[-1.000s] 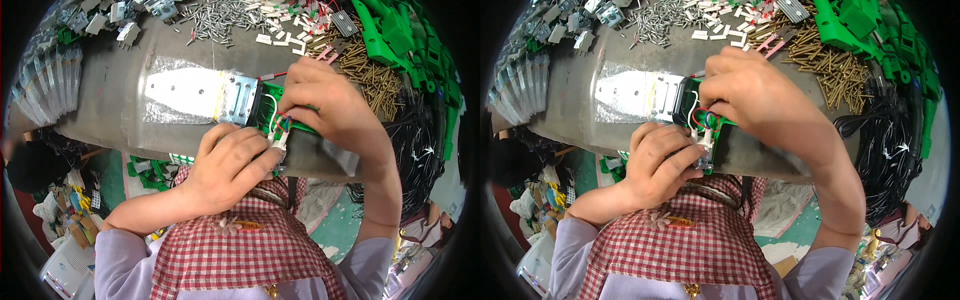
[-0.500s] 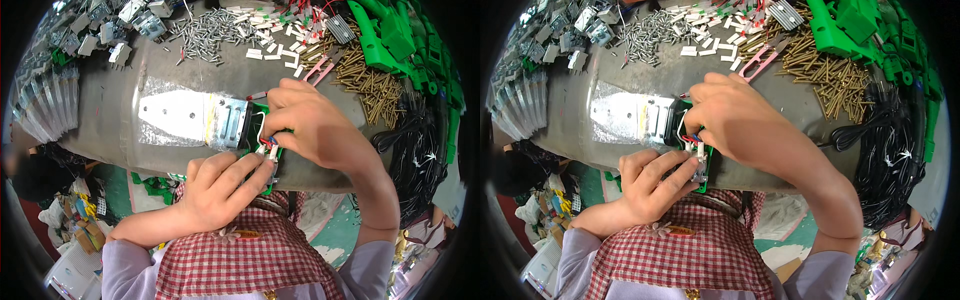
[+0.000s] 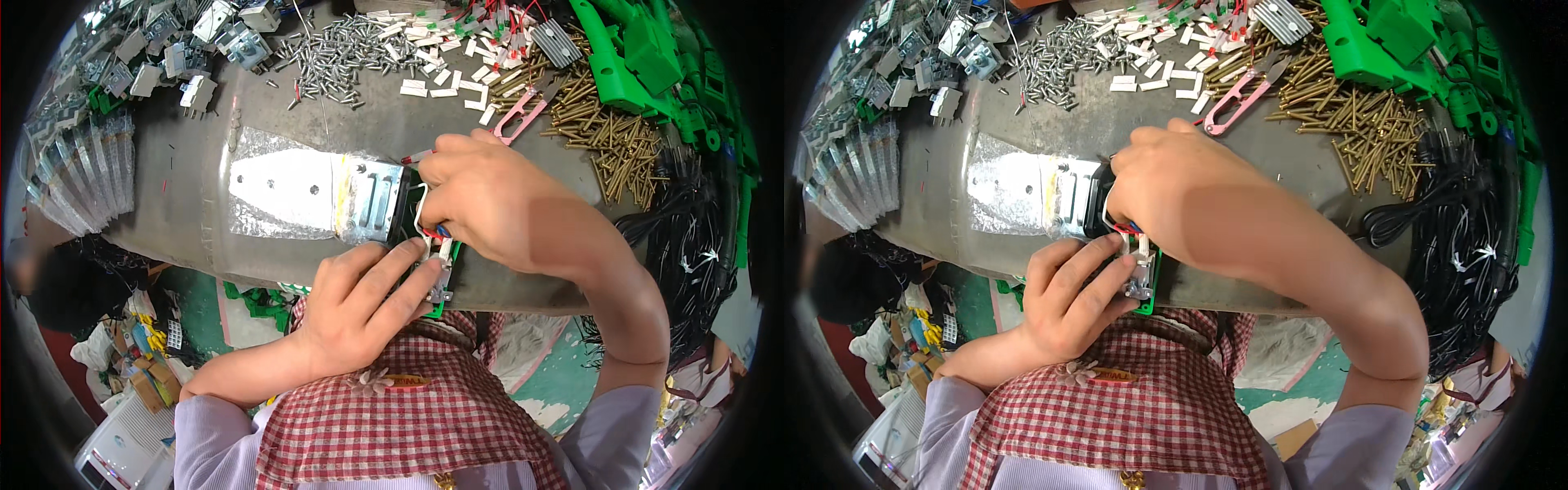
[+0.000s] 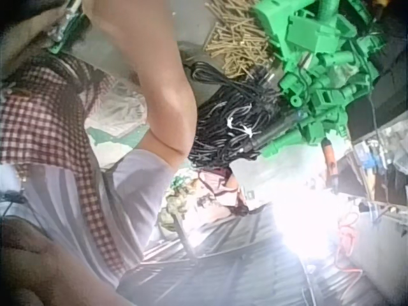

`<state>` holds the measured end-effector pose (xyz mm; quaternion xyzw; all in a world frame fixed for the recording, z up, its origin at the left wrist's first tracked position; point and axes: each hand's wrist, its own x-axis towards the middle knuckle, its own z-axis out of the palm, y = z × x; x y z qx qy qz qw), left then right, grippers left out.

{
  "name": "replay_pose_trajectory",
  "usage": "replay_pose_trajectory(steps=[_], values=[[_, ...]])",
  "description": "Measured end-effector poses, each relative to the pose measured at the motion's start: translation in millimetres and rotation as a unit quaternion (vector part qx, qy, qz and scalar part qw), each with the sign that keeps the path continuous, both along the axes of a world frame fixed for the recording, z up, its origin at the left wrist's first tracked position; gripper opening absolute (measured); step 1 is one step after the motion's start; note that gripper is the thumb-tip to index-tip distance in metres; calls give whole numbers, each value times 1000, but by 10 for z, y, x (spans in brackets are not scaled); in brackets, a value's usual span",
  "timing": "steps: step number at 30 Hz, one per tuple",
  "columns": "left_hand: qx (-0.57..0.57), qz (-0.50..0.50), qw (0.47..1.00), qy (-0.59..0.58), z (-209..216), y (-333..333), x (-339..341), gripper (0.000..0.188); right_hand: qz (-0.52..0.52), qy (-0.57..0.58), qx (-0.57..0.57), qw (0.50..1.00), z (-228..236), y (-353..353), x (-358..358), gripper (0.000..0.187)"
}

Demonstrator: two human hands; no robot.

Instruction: The person assembles a power tool by connecting wires and components inside a plastic housing, soldering wire joints with a soldering iron, fitting the housing halves together, and driving screws using a power screwdriver.

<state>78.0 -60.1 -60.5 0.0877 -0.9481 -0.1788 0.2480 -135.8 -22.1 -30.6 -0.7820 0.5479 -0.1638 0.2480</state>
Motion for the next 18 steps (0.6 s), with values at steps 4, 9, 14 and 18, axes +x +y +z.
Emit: replay_pose_trajectory(steps=[4,9,14,18], values=[[4,2,999,-33,48,-1,11,53,12,44,104,993,98,-120,15,8],[49,-20,998,-18,11,-21,33,55,39,60,127,989,134,-114,15,9],[30,-26,999,4,29,-42,-15,44,54,110,199,972,237,-198,49,11],[15,-19,999,-43,118,-24,-38,44,52,116,209,970,242,-183,31,11]])
